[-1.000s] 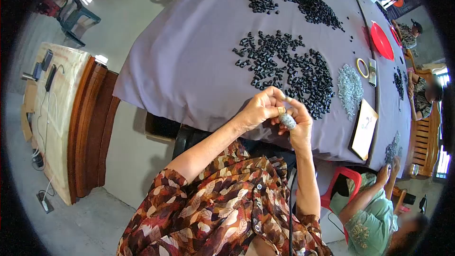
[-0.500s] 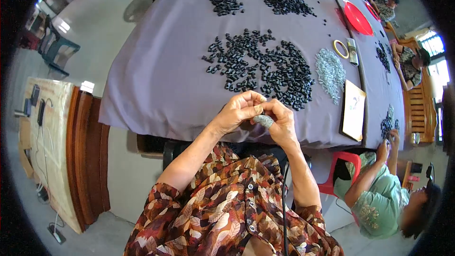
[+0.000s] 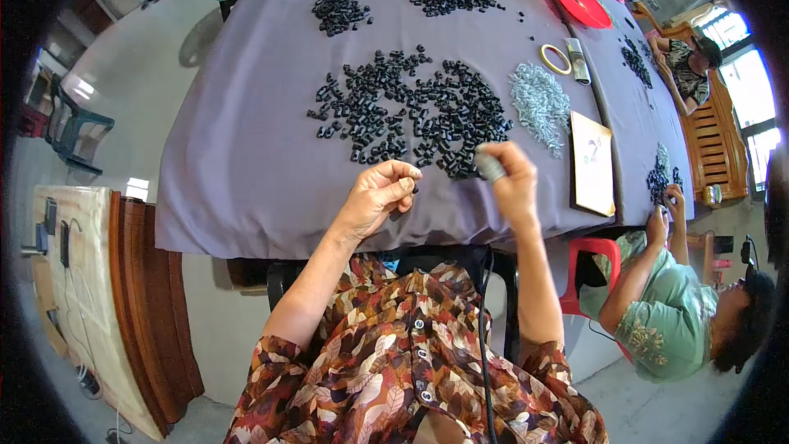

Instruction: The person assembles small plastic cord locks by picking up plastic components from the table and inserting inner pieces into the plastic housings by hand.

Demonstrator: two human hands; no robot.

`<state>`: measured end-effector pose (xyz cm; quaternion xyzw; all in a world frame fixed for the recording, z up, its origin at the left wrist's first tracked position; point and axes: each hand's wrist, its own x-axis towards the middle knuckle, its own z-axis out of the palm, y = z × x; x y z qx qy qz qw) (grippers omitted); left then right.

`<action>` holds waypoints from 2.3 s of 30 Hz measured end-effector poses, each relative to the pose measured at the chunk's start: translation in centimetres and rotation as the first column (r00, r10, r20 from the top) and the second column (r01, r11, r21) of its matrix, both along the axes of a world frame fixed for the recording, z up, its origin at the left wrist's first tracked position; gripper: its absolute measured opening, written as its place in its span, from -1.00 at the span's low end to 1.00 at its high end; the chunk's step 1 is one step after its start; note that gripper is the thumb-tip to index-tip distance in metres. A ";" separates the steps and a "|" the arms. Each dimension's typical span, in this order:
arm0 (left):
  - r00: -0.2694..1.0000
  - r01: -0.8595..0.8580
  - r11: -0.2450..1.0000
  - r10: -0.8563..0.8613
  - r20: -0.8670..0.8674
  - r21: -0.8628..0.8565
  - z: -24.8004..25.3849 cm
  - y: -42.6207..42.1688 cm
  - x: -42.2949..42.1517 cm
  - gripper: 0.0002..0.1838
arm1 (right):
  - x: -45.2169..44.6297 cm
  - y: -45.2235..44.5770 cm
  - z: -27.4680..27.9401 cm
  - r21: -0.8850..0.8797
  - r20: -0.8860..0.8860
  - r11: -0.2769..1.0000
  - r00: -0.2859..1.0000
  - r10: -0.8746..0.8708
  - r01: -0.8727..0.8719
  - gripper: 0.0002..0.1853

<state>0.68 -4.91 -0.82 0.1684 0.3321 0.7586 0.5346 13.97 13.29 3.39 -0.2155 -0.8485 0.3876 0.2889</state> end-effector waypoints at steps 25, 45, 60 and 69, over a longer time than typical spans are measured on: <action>0.998 -0.005 0.995 -0.001 0.068 0.097 -1.0 0.2 -0.4 -0.89 | 3.7 11.0 -3.3 0.236 0.139 0.928 0.935 -0.327 0.290 -0.87; 0.996 0.001 0.993 -0.012 0.089 0.117 -0.9 0.0 -0.6 -0.91 | 2.6 10.2 -3.5 0.446 0.231 0.873 0.917 -0.326 0.198 -0.89; 0.920 -0.093 0.987 0.036 -0.390 -0.129 1.7 0.7 2.0 -0.84 | -0.9 -5.1 0.9 -0.575 0.045 0.795 0.963 0.264 -0.191 -0.93; 0.850 -0.163 0.972 0.053 -0.523 -0.167 0.6 0.8 2.3 -0.88 | -0.9 -5.4 -0.4 -0.687 -0.013 0.712 0.981 0.192 -0.149 -0.89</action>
